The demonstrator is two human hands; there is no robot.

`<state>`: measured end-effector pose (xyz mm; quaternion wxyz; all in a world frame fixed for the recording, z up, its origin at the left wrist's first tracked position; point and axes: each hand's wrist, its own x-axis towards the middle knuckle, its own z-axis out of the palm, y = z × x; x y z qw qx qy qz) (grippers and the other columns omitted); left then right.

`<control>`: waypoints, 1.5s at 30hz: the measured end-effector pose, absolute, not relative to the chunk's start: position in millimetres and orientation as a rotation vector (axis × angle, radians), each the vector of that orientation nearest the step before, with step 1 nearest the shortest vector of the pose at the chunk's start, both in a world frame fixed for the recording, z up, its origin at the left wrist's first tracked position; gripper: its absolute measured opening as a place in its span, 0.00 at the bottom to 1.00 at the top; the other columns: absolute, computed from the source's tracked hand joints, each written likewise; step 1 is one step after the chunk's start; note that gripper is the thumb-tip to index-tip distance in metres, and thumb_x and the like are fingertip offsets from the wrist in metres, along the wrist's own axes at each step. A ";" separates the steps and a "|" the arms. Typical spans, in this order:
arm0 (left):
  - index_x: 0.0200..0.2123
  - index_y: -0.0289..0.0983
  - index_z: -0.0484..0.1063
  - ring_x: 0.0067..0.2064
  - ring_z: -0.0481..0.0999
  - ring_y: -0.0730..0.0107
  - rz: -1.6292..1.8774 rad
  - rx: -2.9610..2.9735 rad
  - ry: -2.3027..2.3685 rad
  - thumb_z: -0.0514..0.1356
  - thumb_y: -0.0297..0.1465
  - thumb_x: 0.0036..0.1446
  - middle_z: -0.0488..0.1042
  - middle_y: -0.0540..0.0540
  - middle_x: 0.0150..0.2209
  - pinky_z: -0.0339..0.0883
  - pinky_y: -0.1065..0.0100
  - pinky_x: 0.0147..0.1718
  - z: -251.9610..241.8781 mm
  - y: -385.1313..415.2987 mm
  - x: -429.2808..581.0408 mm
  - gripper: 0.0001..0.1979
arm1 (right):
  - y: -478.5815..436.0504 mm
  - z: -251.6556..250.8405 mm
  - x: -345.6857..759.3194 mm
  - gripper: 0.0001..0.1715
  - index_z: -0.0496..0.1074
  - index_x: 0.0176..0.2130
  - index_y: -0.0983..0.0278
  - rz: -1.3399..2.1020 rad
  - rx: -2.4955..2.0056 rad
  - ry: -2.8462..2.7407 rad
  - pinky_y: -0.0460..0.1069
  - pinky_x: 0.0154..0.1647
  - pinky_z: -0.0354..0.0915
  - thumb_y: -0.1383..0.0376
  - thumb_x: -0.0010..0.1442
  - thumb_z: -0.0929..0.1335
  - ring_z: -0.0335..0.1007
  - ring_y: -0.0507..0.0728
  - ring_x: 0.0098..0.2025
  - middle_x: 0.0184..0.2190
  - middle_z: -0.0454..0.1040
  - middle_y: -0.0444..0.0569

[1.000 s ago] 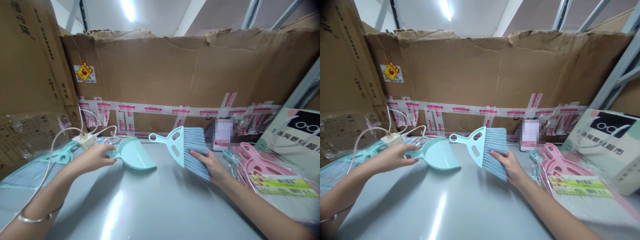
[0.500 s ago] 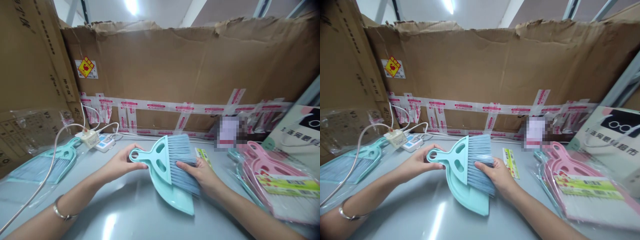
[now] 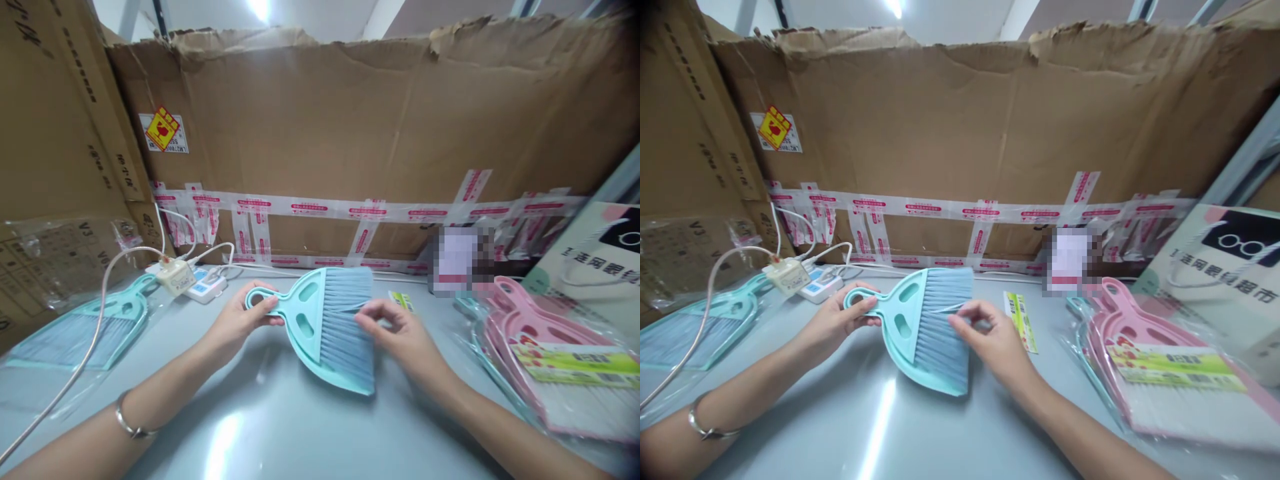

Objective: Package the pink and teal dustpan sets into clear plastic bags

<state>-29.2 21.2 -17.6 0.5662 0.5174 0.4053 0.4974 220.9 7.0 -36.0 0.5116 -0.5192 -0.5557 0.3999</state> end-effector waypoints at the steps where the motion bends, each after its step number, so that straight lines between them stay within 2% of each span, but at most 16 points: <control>1: 0.33 0.36 0.66 0.28 0.73 0.75 1.174 1.229 0.940 0.65 0.35 0.47 0.72 0.53 0.25 0.69 0.70 0.32 -16.1 21.2 -30.5 0.13 | 9.9 -34.6 225.1 0.25 0.69 0.33 0.61 0.847 -1.279 -1.256 0.52 0.41 0.65 0.49 0.39 0.74 0.69 0.58 0.39 0.36 0.74 0.47; 2: 0.33 0.36 0.66 0.27 0.73 0.75 1.171 1.238 0.931 0.65 0.34 0.47 0.72 0.53 0.25 0.69 0.70 0.31 -14.6 20.9 -31.2 0.13 | 11.9 -33.6 228.2 0.27 0.67 0.36 0.59 0.806 -1.288 -1.165 0.52 0.41 0.65 0.50 0.38 0.74 0.69 0.57 0.39 0.37 0.73 0.47; 4: 0.33 0.36 0.66 0.28 0.73 0.74 1.135 1.246 0.926 0.65 0.34 0.47 0.72 0.52 0.25 0.69 0.70 0.31 -12.0 19.5 -31.1 0.13 | 12.5 -33.2 229.6 0.31 0.65 0.41 0.58 1.030 -1.253 -1.039 0.52 0.42 0.66 0.51 0.39 0.74 0.70 0.57 0.41 0.40 0.73 0.47; 7: 0.35 0.36 0.66 0.28 0.72 0.74 1.088 1.230 0.951 0.66 0.34 0.46 0.71 0.52 0.26 0.69 0.69 0.31 -10.5 17.3 -27.9 0.14 | 5.9 -35.9 221.2 0.26 0.68 0.42 0.60 1.588 -1.095 -0.927 0.53 0.44 0.67 0.55 0.44 0.73 0.73 0.58 0.41 0.40 0.75 0.49; 9: 0.39 0.37 0.67 0.28 0.71 0.75 1.112 1.195 0.967 0.66 0.33 0.45 0.70 0.54 0.25 0.68 0.69 0.32 -11.1 17.0 -25.5 0.17 | 0.6 -38.5 213.8 0.22 0.70 0.40 0.62 1.714 -1.007 -0.868 0.54 0.45 0.68 0.59 0.44 0.74 0.74 0.59 0.40 0.38 0.77 0.48; 11: 0.43 0.38 0.67 0.29 0.71 0.76 1.153 1.118 0.977 0.67 0.32 0.44 0.70 0.55 0.26 0.67 0.71 0.32 -12.8 17.8 -23.7 0.21 | -3.0 -40.4 209.0 0.19 0.71 0.39 0.61 1.711 -0.962 -0.860 0.54 0.45 0.68 0.62 0.44 0.74 0.74 0.59 0.40 0.38 0.77 0.47; 13: 0.42 0.37 0.67 0.30 0.71 0.76 1.180 1.023 0.982 0.68 0.30 0.42 0.71 0.54 0.27 0.65 0.72 0.32 -15.3 19.1 -22.2 0.22 | -5.2 -41.2 207.2 0.18 0.73 0.38 0.62 1.702 -0.942 -0.885 0.55 0.45 0.68 0.62 0.45 0.74 0.74 0.59 0.41 0.37 0.78 0.48; 17: 0.35 0.35 0.69 0.33 0.72 0.76 1.208 0.912 0.972 0.69 0.29 0.40 0.72 0.53 0.29 0.64 0.74 0.35 -20.9 20.7 -18.7 0.17 | -7.8 -40.8 207.6 0.19 0.74 0.38 0.62 1.701 -0.897 -0.931 0.56 0.47 0.67 0.61 0.44 0.74 0.74 0.60 0.41 0.37 0.78 0.49; 20: 0.30 0.35 0.68 0.35 0.73 0.75 1.215 0.862 0.934 0.68 0.29 0.43 0.74 0.51 0.30 0.65 0.74 0.38 -25.2 21.0 -16.6 0.12 | -9.3 -41.3 207.8 0.20 0.74 0.38 0.63 1.726 -0.882 -0.945 0.57 0.47 0.67 0.61 0.43 0.75 0.74 0.61 0.41 0.35 0.78 0.50; 28: 0.27 0.34 0.70 0.30 0.74 0.77 1.174 0.793 0.875 0.67 0.28 0.44 0.76 0.51 0.27 0.68 0.76 0.34 -28.8 23.7 -18.4 0.08 | -11.9 -45.9 205.1 0.26 0.73 0.43 0.59 1.694 -0.845 -0.979 0.57 0.48 0.66 0.61 0.42 0.75 0.71 0.61 0.46 0.39 0.77 0.50; 36: 0.27 0.34 0.70 0.29 0.73 0.76 1.245 0.886 0.883 0.67 0.35 0.45 0.74 0.51 0.26 0.67 0.75 0.33 -23.8 19.6 -18.0 0.12 | -16.7 -39.2 199.1 0.18 0.76 0.30 0.59 1.604 -0.872 -1.014 0.56 0.43 0.67 0.62 0.34 0.78 0.73 0.62 0.41 0.31 0.78 0.47; 45: 0.25 0.34 0.69 0.26 0.71 0.79 1.300 0.887 0.912 0.69 0.36 0.41 0.72 0.53 0.23 0.65 0.78 0.27 -23.7 14.6 -16.6 0.14 | -20.7 -45.8 196.4 0.17 0.75 0.31 0.59 1.586 -0.865 -0.989 0.53 0.40 0.67 0.65 0.37 0.76 0.73 0.58 0.36 0.30 0.78 0.45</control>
